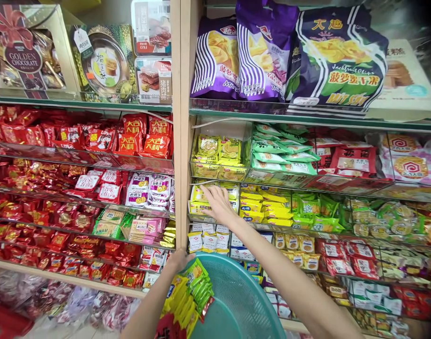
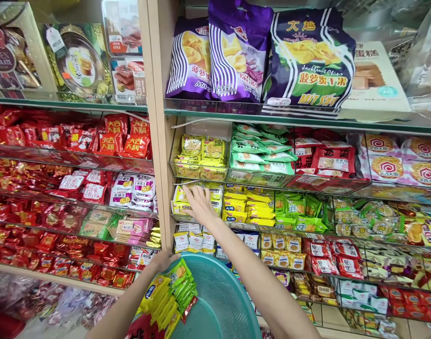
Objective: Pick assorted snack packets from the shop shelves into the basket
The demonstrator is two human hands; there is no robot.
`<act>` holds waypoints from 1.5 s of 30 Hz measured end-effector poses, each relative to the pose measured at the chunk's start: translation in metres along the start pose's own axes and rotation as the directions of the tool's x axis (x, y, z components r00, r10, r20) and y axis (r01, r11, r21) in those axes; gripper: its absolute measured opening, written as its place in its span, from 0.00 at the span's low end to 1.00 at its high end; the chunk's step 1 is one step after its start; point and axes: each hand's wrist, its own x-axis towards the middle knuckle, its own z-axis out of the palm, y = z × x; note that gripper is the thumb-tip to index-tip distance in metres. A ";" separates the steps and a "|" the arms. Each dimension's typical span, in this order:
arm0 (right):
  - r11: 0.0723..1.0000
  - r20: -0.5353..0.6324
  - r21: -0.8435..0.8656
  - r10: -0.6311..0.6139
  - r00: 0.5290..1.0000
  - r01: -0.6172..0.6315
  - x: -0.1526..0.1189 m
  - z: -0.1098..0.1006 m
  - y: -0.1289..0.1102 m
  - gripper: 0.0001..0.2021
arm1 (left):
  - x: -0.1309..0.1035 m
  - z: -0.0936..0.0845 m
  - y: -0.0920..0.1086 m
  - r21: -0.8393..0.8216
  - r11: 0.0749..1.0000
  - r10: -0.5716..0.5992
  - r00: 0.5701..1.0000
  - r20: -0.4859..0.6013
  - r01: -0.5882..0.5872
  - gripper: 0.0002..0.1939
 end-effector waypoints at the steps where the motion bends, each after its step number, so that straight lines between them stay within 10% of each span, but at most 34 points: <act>1: 1.000 -0.002 -0.006 0.001 1.000 -0.001 0.001 0.000 -0.001 0.39 | 0.000 0.000 0.000 -0.001 1.000 -0.001 1.000 0.001 0.001 0.37; 45: 0.983 0.153 -0.110 -0.127 0.980 0.144 -0.009 -0.022 -0.027 0.14 | 0.003 0.000 0.002 0.035 0.999 -0.023 0.999 0.040 0.022 0.37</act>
